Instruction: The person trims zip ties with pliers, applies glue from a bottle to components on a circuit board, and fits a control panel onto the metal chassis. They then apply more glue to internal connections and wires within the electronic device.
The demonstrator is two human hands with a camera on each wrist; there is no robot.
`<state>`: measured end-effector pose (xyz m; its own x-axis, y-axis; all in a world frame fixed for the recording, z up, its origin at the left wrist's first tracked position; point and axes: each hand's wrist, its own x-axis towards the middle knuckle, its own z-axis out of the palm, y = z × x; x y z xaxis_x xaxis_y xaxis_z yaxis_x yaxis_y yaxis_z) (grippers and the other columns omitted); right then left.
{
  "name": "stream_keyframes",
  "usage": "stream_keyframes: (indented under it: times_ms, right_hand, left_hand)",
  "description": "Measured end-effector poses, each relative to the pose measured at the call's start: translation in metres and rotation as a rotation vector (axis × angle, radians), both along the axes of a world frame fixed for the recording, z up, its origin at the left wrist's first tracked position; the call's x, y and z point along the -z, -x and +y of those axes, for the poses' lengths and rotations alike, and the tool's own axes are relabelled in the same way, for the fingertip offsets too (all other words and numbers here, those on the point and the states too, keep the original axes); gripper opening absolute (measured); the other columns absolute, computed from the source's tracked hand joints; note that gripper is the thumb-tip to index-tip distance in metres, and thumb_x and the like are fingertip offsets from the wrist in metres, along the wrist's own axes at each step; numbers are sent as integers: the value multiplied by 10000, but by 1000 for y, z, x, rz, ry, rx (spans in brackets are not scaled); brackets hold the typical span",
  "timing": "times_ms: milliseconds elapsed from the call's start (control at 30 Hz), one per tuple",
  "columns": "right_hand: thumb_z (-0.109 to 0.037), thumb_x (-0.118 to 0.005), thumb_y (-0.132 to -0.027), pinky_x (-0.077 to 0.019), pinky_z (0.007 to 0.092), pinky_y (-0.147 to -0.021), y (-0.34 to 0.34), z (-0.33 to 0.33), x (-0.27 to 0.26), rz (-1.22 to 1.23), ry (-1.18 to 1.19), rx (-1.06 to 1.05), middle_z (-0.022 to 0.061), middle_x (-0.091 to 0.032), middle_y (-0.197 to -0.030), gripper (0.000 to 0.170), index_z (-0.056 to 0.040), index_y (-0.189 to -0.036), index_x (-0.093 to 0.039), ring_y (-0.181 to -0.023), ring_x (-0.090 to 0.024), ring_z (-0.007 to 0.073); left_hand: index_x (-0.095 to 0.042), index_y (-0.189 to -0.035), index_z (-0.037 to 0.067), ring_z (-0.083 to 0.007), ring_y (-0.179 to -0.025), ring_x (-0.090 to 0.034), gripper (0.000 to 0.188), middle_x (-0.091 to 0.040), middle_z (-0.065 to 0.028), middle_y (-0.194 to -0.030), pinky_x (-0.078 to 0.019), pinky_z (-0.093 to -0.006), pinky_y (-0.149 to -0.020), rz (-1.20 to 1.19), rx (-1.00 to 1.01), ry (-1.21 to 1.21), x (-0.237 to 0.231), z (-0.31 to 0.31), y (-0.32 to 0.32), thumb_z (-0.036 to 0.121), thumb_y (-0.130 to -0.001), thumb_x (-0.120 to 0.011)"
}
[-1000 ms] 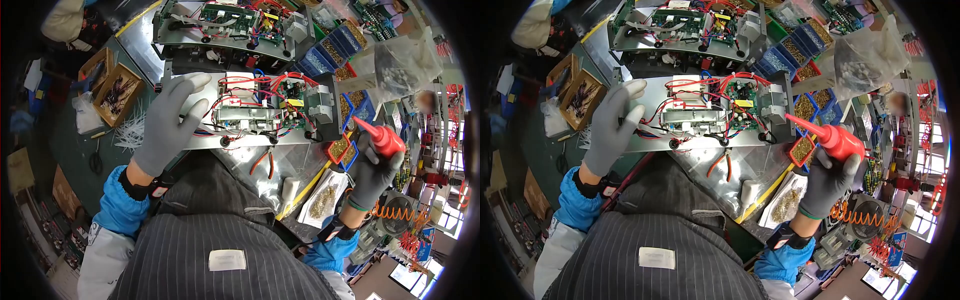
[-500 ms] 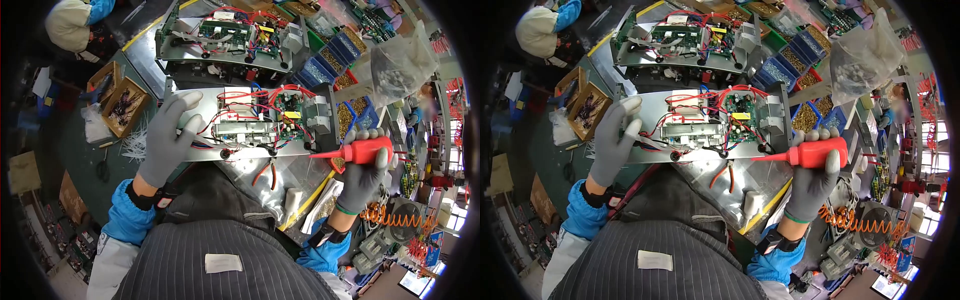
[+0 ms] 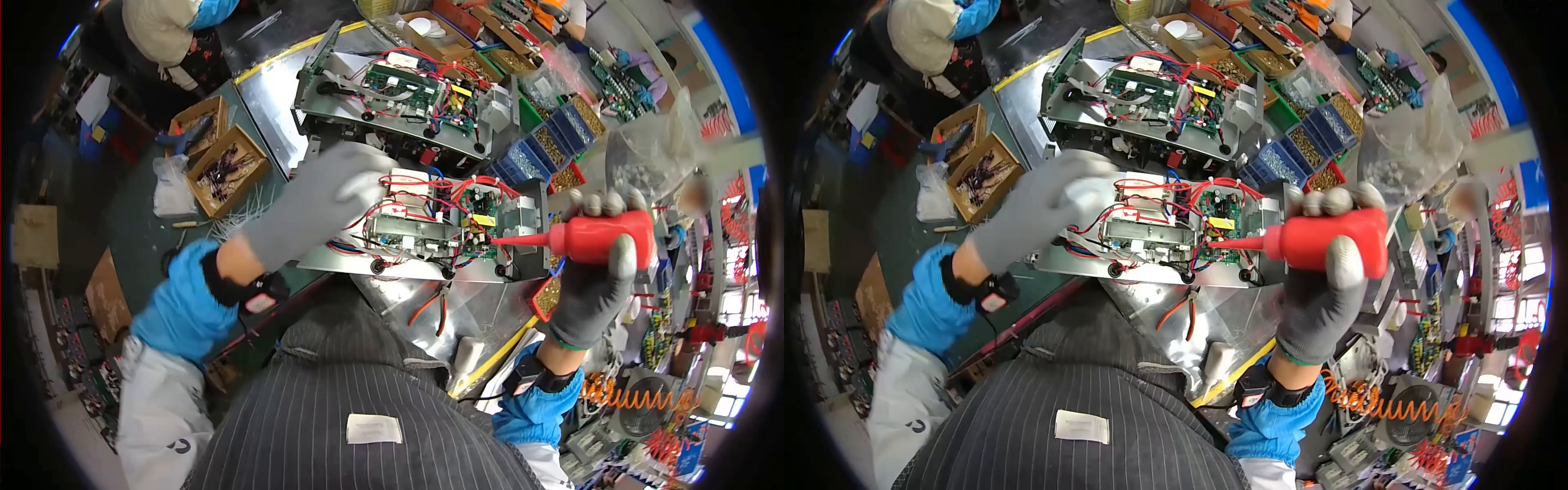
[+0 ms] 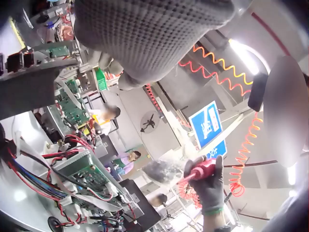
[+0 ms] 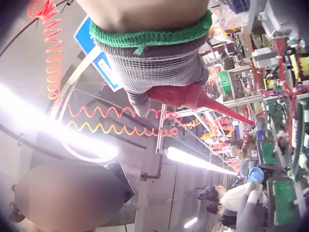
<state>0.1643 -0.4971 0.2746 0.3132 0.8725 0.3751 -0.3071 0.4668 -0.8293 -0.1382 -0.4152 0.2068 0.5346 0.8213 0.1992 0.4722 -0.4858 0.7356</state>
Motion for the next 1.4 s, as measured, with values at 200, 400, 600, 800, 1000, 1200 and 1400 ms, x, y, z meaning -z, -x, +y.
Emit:
stream_keyframes:
  times_ms: [200, 400, 600, 800, 1000, 1200, 1400]
  right_hand:
    - [-366, -754, -825, -413, 508, -1066, 22, -17, -16, -161, -44, 229, 77, -514, -1140, 762, -29, -1407, -398, -1060, -528, 245]
    - [-429, -817, -760, -441, 464, -1004, 22, -47, -16, -171, 11, 394, 36, -495, -1080, 783, -72, -1337, -428, -1015, -527, 220]
    - [-428, -831, -745, -423, 445, -970, 22, -62, -6, -116, 50, 448, 25, -459, -1058, 788, -81, -1323, -423, -977, -504, 203]
    - [-492, -806, -745, -406, 447, -980, 27, -65, -7, -165, 82, 496, 21, -419, -1044, 810, -87, -1318, -401, -954, -470, 192]
    - [-513, -779, -765, -425, 458, -985, 25, -69, -1, -126, 73, 512, 31, -439, -1065, 826, -64, -1343, -397, -968, -484, 206]
    - [-494, -754, -796, -443, 490, -1009, 20, -71, 5, -110, 56, 498, 57, -485, -1124, 823, -39, -1379, -392, -1010, -519, 238]
    - [-460, -739, -812, -450, 503, -1036, 15, -68, 6, -100, 38, 467, 73, -499, -1138, 810, -31, -1403, -389, -1052, -547, 258]
  left_hand:
    - [-633, -1196, 62, -356, -1109, -574, 595, -557, -150, -1193, -474, -450, -937, 448, 338, -158, 14, 24, -64, 376, -720, -803]
    - [-603, -1220, 48, -353, -1094, -590, 693, -553, -161, -1175, -483, -457, -912, 482, 433, -132, 36, 29, -87, 421, -692, -854]
    - [-562, -1263, 40, -349, -1057, -618, 753, -575, -169, -1155, -506, -447, -872, 515, 461, -57, 34, 29, -96, 417, -687, -867]
    - [-540, -1280, 8, -359, -1078, -608, 823, -569, -177, -1179, -506, -443, -894, 594, 473, -21, 37, 29, -99, 398, -645, -887]
    - [-539, -1273, -13, -365, -1113, -588, 839, -570, -189, -1182, -499, -444, -932, 589, 525, 2, 37, 28, -98, 373, -620, -897]
    - [-556, -1240, -27, -375, -1102, -589, 807, -566, -197, -1169, -499, -444, -912, 525, 521, 8, 45, 32, -102, 345, -609, -894]
    - [-552, -1244, -27, -370, -1107, -587, 784, -555, -196, -1181, -501, -443, -915, 480, 556, 23, 46, 32, -99, 284, -608, -887]
